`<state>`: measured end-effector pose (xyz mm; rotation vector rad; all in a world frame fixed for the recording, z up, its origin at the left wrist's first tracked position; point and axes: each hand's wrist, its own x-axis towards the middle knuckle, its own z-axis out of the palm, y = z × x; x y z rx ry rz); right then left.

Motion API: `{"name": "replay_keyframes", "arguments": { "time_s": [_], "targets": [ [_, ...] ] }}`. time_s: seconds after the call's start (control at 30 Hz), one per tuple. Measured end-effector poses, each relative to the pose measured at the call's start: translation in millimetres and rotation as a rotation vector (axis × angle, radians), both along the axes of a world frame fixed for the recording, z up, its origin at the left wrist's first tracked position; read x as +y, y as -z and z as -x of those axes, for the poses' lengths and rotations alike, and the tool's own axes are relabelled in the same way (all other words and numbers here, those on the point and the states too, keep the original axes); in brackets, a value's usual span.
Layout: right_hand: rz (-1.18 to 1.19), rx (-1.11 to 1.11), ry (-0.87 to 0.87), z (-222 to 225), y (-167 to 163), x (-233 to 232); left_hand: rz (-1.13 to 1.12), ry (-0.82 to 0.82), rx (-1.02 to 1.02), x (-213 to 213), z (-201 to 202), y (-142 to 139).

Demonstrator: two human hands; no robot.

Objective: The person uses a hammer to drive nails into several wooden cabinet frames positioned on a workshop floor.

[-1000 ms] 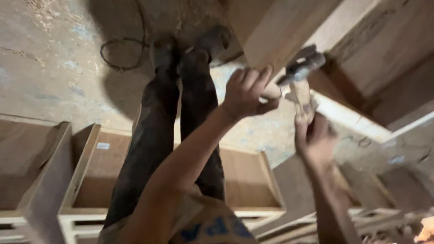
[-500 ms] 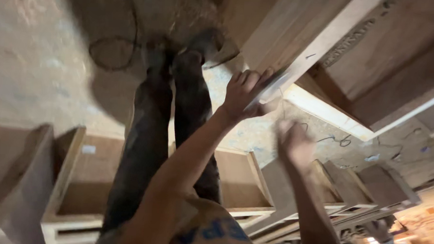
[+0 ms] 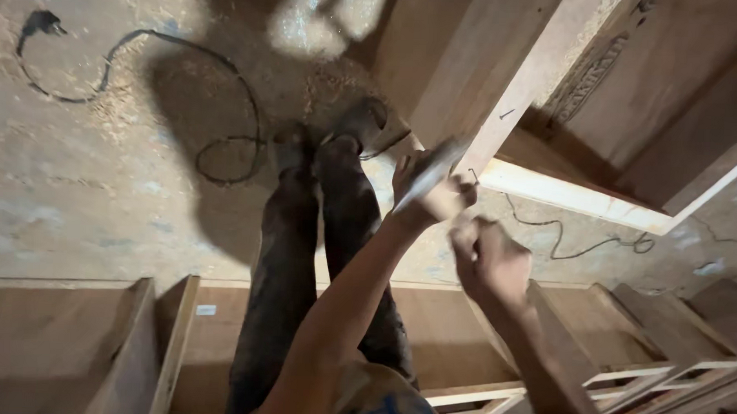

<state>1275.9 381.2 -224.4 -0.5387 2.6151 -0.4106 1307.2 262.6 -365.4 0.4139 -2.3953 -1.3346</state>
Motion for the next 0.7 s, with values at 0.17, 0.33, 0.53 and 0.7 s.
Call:
{"name": "replay_keyframes", "arguments": {
  "time_s": [0.17, 0.33, 0.53, 0.7],
  "targets": [
    [-0.287, 0.055, 0.069, 10, -12, 16, 0.042, -0.02, -0.003, 3, 2, 0],
    [0.056, -0.031, 0.307, 5, -26, 18, -0.04, -0.042, -0.072, 9, 1, -8],
    [-0.027, -0.016, 0.121, 9, -5, 38, -0.083, -0.151, -0.209, 13, 9, -30],
    [-0.134, 0.171, -0.375, 29, 11, 65, 0.082, 0.001, -0.085, -11, 17, -21]
  ]
}}
